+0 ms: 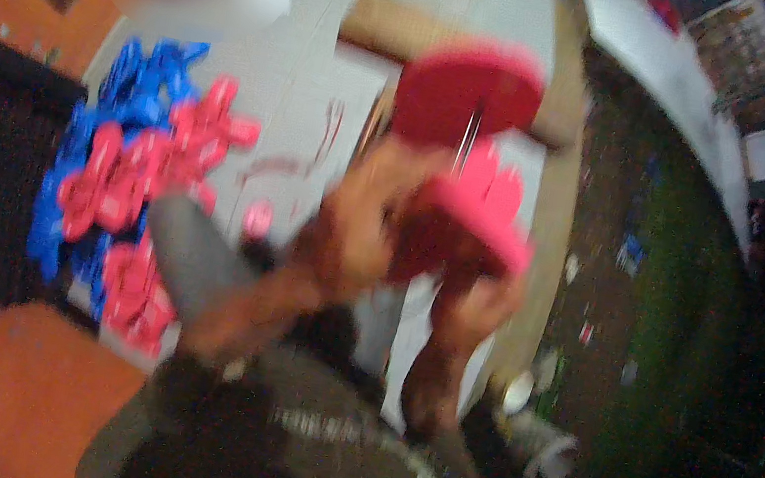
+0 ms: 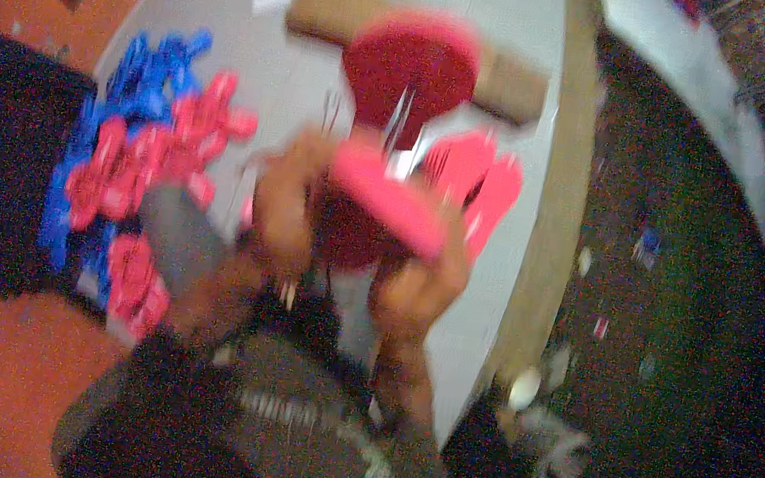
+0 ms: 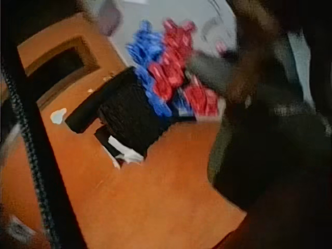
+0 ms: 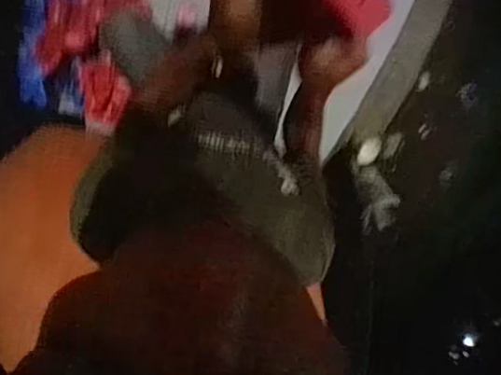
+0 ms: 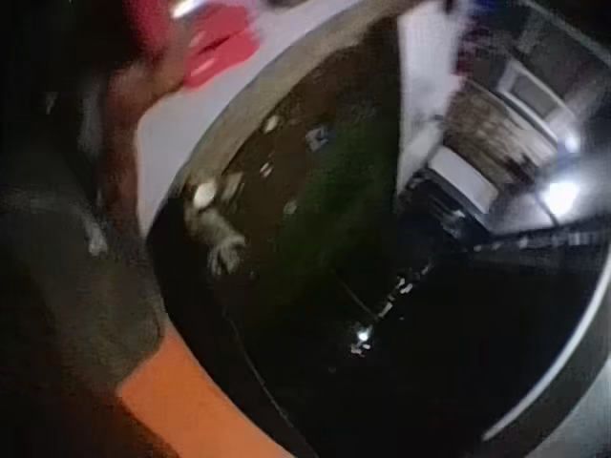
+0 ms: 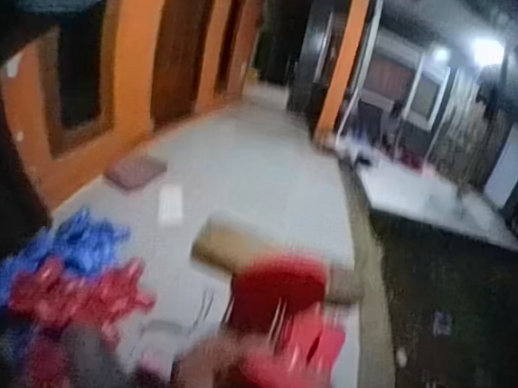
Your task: The person assembles flip-flops by hand using a wooden jig, pulling rubber straps through holes in the soles and stacking the finished items.
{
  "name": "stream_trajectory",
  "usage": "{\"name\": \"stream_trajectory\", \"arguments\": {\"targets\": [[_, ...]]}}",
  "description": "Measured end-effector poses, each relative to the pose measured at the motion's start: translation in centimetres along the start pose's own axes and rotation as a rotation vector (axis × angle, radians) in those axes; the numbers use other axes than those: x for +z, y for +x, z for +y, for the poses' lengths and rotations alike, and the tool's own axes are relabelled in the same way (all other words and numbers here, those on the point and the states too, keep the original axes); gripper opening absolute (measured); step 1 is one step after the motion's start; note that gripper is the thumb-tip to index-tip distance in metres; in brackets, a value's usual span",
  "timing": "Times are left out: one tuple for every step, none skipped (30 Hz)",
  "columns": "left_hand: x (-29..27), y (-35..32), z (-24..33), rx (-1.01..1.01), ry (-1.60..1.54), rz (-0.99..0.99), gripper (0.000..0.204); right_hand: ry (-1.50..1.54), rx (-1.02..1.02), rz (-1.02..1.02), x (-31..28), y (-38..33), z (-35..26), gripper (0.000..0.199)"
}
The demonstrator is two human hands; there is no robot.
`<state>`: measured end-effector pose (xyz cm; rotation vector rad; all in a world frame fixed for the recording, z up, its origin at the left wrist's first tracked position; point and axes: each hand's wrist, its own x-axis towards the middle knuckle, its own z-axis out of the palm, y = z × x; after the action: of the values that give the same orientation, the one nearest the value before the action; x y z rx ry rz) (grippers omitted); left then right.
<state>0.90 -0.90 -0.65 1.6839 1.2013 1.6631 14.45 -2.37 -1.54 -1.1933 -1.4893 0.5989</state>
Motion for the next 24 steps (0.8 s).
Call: {"name": "stream_trajectory", "arguments": {"targets": [[0.8, -0.3, 0.2, 0.151, 0.043, 0.001, 0.021, 0.094, -0.078, 0.084, -0.1, -0.1, 0.8, 0.026], [1.0, 0.3, 0.7, 0.184, -0.040, 0.026, 0.022, 0.220, -0.134, 0.053, -0.4, 0.6, 0.5, 0.028], [1.3, 0.8, 0.5, 0.196, -0.124, 0.043, 0.023, 0.373, -0.094, 0.078, -0.5, 1.3, -0.7, 0.024], [2.4, 1.3, 0.3, 0.178, -0.286, 0.067, 0.026, 0.362, -0.023, 0.062, -0.7, 2.3, -1.7, 0.022], [2.4, 1.0, 0.2, 0.142, -0.270, 0.041, 0.026, 0.339, 0.098, 0.038, -1.2, 2.0, -2.2, 0.022], [2.2, 1.4, 0.3, 0.110, -0.256, 0.013, 0.026, 0.327, 0.104, 0.006, -1.6, 2.0, -2.3, 0.023], [2.0, 2.0, 0.0, 0.115, -0.249, -0.005, 0.026, 0.316, 0.073, -0.022, -1.5, 2.8, -2.2, 0.024], [2.2, 1.6, -0.1, 0.151, -0.226, 0.007, 0.026, 0.302, 0.049, -0.054, -1.8, 3.3, -2.2, 0.027], [2.4, 2.2, -0.2, 0.183, -0.155, 0.055, 0.024, 0.348, 0.060, -0.040, -1.9, 3.6, -2.3, 0.029], [3.3, 2.3, -0.4, 0.192, -0.140, 0.068, 0.024, 0.378, 0.096, -0.017, -2.1, 3.6, -1.9, 0.031], [3.5, 2.5, -0.3, 0.202, -0.097, 0.091, 0.024, 0.432, 0.129, -0.010, -1.9, 3.8, -1.8, 0.033], [2.3, 1.6, -0.5, 0.190, -0.088, 0.117, 0.024, 0.405, 0.152, 0.019, -0.5, 2.7, -2.7, 0.033], [1.2, -0.5, -0.4, 0.137, -0.075, 0.113, 0.025, 0.384, 0.154, 0.006, 0.1, 2.3, -2.5, 0.030], [-0.2, -3.3, -0.1, 0.066, -0.051, 0.100, 0.026, 0.324, 0.120, -0.033, 0.3, 1.0, -2.1, 0.028], [0.7, -4.2, 0.0, 0.060, -0.093, 0.064, 0.026, 0.215, 0.050, -0.002, -0.9, 0.6, -2.1, 0.027], [0.5, -6.4, -0.2, 0.066, -0.105, 0.063, 0.027, 0.225, 0.007, -0.030, -0.9, -1.3, -1.8, 0.026], [0.4, -7.1, -1.1, 0.101, -0.119, 0.063, 0.028, 0.228, -0.061, -0.076, -1.0, -1.4, -1.3, 0.026], [0.7, -7.8, -1.3, 0.092, -0.128, 0.053, 0.029, 0.148, -0.092, -0.139, -1.6, -2.4, -1.1, 0.026], [0.1, -8.6, -0.9, 0.070, -0.065, 0.072, 0.030, 0.111, -0.091, -0.217, -1.3, -2.9, -0.5, 0.028], [-0.6, -7.1, -0.2, 0.097, 0.016, 0.133, 0.035, 0.116, -0.052, -0.259, -1.3, -3.5, -0.6, 0.030], [-1.5, -5.9, 0.8, 0.136, 0.092, 0.194, 0.040, 0.254, -0.005, -0.159, -0.7, -3.2, -0.9, 0.023], [-0.6, -6.1, 0.9, 0.219, 0.193, 0.498, 0.042, 0.378, 0.045, -0.040, -0.9, -3.4, -1.1, 0.017], [-0.7, -6.6, 1.0, 0.207, 0.267, 0.314, 0.040, 0.485, 0.098, 0.017, -0.7, -3.6, -1.6, 0.015], [-1.0, -7.2, 1.1, 0.195, 0.341, 0.131, 0.038, 0.599, 0.149, 0.077, -1.2, -4.1, -1.4, 0.016]]}}
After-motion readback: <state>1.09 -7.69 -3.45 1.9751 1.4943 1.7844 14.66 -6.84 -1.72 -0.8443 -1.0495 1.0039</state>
